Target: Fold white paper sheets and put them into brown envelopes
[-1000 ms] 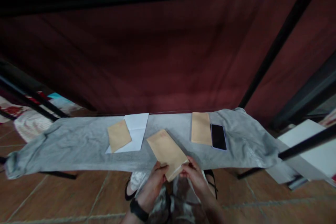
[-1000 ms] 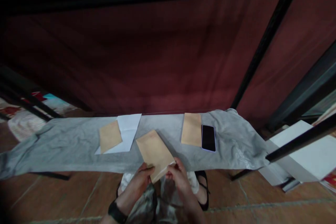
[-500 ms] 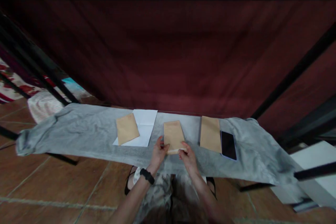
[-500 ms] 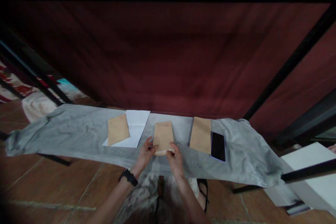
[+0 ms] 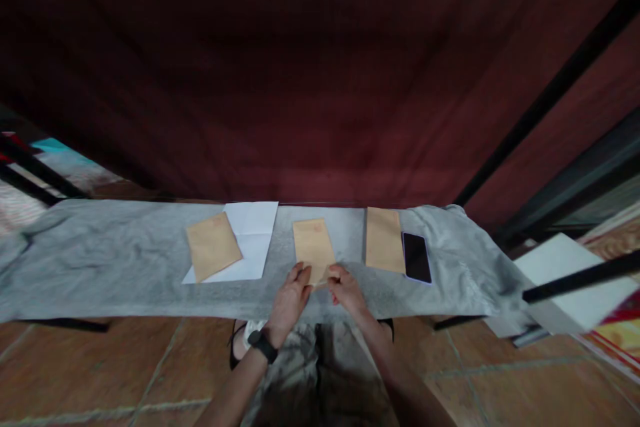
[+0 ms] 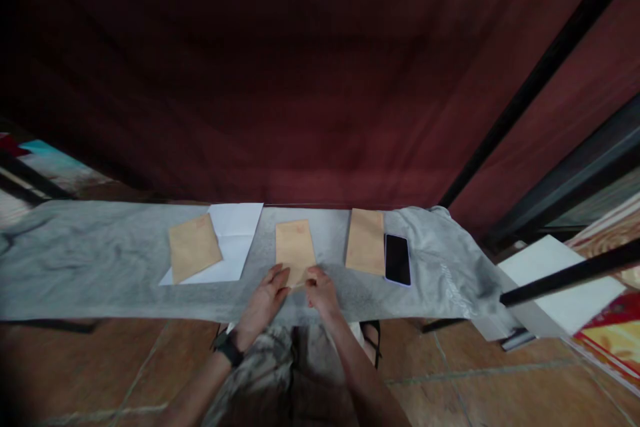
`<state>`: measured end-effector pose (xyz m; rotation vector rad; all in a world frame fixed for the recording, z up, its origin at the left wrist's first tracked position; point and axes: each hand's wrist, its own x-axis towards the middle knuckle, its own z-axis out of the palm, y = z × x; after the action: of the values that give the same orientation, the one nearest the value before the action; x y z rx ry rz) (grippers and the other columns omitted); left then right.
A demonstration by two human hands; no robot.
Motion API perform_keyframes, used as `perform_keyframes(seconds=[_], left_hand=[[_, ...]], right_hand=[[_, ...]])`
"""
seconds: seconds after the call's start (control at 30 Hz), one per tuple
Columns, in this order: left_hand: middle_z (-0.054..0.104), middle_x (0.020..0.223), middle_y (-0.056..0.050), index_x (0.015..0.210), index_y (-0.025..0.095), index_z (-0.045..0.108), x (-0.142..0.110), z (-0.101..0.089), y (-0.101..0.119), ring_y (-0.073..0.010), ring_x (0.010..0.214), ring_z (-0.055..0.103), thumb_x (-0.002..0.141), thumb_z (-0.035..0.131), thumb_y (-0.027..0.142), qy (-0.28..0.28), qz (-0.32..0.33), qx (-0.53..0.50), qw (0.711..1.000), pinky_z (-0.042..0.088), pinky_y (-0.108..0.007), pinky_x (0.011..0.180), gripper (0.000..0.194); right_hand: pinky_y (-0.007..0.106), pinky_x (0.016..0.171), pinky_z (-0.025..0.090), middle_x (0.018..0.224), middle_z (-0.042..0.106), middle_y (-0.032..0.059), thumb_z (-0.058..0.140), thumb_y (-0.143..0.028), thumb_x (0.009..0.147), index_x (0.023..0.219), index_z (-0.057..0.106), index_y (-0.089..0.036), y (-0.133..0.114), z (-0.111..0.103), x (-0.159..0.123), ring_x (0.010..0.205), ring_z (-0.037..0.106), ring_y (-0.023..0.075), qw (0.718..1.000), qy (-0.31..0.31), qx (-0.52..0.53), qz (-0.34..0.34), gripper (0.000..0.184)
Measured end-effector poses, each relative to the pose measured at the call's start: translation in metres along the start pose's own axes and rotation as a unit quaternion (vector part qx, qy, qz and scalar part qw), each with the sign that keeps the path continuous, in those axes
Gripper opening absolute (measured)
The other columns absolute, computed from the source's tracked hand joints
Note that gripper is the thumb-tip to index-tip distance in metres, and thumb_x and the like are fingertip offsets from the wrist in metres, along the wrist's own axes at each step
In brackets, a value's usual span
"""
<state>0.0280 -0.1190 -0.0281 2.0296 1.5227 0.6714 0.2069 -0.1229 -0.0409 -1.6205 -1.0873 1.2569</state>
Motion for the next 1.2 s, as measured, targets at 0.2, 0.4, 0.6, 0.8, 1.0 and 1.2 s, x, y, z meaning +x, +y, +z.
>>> perform_keyframes(seconds=[0.2,0.4,0.6,0.8,1.0,1.2], left_hand=[[0.054,0.15,-0.013,0.134,0.022,0.061,-0.007,-0.002,0.007,-0.0296,0.136,0.053,0.097,0.049,0.017,-0.025,0.016,0.091,0.995,0.044,-0.044,0.114,0.04],[0.056,0.148,-0.013,0.133,0.024,0.061,-0.008,-0.003,0.007,-0.0314,0.135,0.053,0.098,0.048,0.016,-0.022,0.012,0.079,0.997,0.043,-0.047,0.113,0.039],[0.06,0.144,-0.012,0.131,0.025,0.063,-0.011,-0.007,0.01,-0.0304,0.133,0.054,0.096,0.046,0.013,-0.022,0.014,0.061,0.998,0.038,-0.049,0.117,0.04],[0.045,0.159,-0.013,0.143,0.02,0.055,0.025,0.004,0.012,-0.0302,0.152,0.033,0.102,0.046,0.029,-0.016,0.083,0.074,0.994,0.024,-0.051,0.125,0.043],[0.031,0.167,-0.016,0.153,0.015,0.043,0.113,0.024,0.0,-0.0319,0.157,0.021,0.103,0.045,0.041,-0.012,0.082,0.108,0.991,0.015,-0.054,0.128,0.057],[0.033,0.166,-0.018,0.156,0.009,0.039,0.149,0.026,-0.012,-0.0285,0.157,0.023,0.103,0.042,0.043,-0.022,0.076,0.113,0.99,0.009,-0.047,0.129,0.064]], right_hand=[[0.021,0.043,0.042,0.055,0.06,-0.0074,0.051,-0.033,0.09,0.121,0.065,-0.022,0.005,-0.012,-0.009,0.041,0.052,0.0123,0.996,0.007,-0.088,-0.028,0.036],[0.035,0.086,0.054,0.107,0.074,0.0102,0.051,-0.03,0.096,0.114,0.072,-0.024,0.011,-0.025,-0.018,0.094,0.07,0.0239,0.968,0.079,-0.209,-0.114,0.028],[0.043,0.115,0.041,0.144,0.062,0.0084,0.043,-0.022,0.102,0.134,0.065,-0.023,0.022,-0.03,-0.019,0.134,0.054,0.0237,0.855,0.046,-0.376,-0.355,0.039],[0.046,0.119,0.037,0.145,0.062,0.0074,0.045,-0.022,0.102,0.137,0.064,-0.022,0.028,-0.028,-0.018,0.135,0.055,0.0237,0.834,0.048,-0.403,-0.374,0.039],[0.046,0.118,0.04,0.141,0.066,0.0073,0.045,-0.02,0.102,0.136,0.064,-0.024,0.026,-0.022,-0.018,0.133,0.058,0.0235,0.829,0.066,-0.411,-0.374,0.039],[0.047,0.118,0.038,0.143,0.064,0.0067,0.049,-0.022,0.102,0.137,0.063,-0.026,0.025,-0.019,-0.02,0.134,0.058,0.0255,0.829,0.07,-0.414,-0.37,0.038]])
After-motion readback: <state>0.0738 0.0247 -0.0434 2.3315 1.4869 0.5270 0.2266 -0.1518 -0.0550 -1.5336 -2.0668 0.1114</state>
